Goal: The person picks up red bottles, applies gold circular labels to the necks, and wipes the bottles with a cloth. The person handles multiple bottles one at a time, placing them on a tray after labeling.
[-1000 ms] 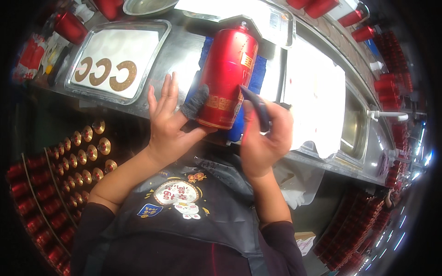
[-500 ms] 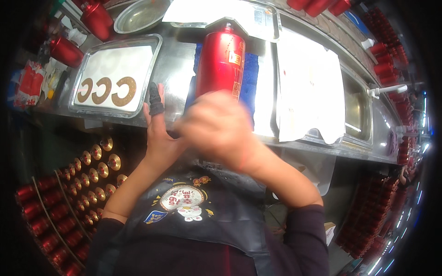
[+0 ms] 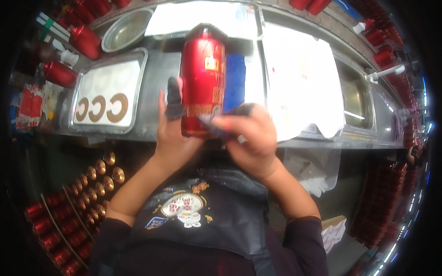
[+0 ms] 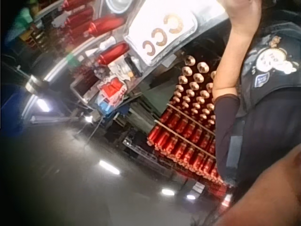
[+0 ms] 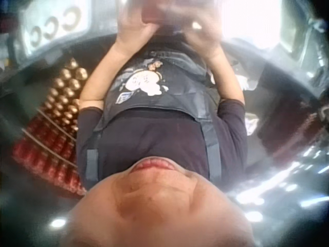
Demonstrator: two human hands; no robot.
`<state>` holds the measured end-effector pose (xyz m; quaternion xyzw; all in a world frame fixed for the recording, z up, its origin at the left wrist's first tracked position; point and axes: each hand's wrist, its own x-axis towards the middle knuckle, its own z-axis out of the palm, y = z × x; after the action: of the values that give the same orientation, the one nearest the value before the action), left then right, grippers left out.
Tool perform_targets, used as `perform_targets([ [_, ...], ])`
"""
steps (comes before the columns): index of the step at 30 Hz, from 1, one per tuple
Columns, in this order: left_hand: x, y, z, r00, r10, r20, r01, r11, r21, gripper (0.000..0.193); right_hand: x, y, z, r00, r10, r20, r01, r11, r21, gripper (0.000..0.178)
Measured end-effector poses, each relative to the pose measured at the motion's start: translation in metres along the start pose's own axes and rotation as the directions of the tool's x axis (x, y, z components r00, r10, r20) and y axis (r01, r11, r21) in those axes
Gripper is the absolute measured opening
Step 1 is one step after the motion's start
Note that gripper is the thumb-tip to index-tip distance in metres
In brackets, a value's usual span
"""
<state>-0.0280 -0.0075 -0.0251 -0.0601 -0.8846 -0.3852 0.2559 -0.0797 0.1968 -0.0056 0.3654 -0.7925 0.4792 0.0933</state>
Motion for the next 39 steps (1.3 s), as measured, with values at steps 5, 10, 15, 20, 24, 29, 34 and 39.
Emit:
perform_targets([
  [5,0.001,0.001,-0.014,0.99,-0.097,0.103,0.106,0.99,-0.089,0.115,0.078,0.002,0.011,0.99,-0.128,0.064,0.12,0.987,0.107,0.022],
  [10,-0.002,0.0,-0.019,0.986,-0.096,0.134,0.096,0.995,0.009,0.126,0.163,0.011,0.011,0.981,-0.068,-0.184,0.071,0.997,0.012,0.015],
  [15,-0.004,-0.017,-0.017,0.977,-0.088,0.193,0.083,0.996,0.035,0.119,0.099,-0.019,0.006,0.854,-0.518,-0.04,0.519,0.849,0.102,0.027],
  [20,-0.005,-0.023,-0.019,0.978,-0.037,0.204,0.026,0.998,0.059,0.106,0.153,0.007,0.009,0.97,-0.166,-0.178,0.161,0.986,-0.041,0.018],
  [24,-0.007,-0.028,-0.018,0.976,-0.079,0.203,0.097,0.992,-0.083,0.103,0.072,0.001,0.015,0.718,-0.694,-0.055,0.686,0.718,-0.116,0.032],
  [29,-0.011,-0.026,-0.014,0.957,-0.208,0.202,0.24,0.959,-0.151,0.096,-0.048,0.002,0.033,0.871,0.474,-0.133,-0.453,0.877,0.16,0.015],
  [34,-0.034,0.003,-0.026,0.998,-0.016,0.059,0.016,1.0,0.009,0.067,-0.019,-0.022,0.018,0.799,0.531,-0.283,-0.31,0.767,0.562,0.012],
  [39,-0.06,0.009,-0.023,0.991,-0.122,0.055,0.111,0.978,0.178,0.05,-0.014,-0.029,0.02,0.779,0.605,-0.166,-0.488,0.751,0.446,0.013],
])
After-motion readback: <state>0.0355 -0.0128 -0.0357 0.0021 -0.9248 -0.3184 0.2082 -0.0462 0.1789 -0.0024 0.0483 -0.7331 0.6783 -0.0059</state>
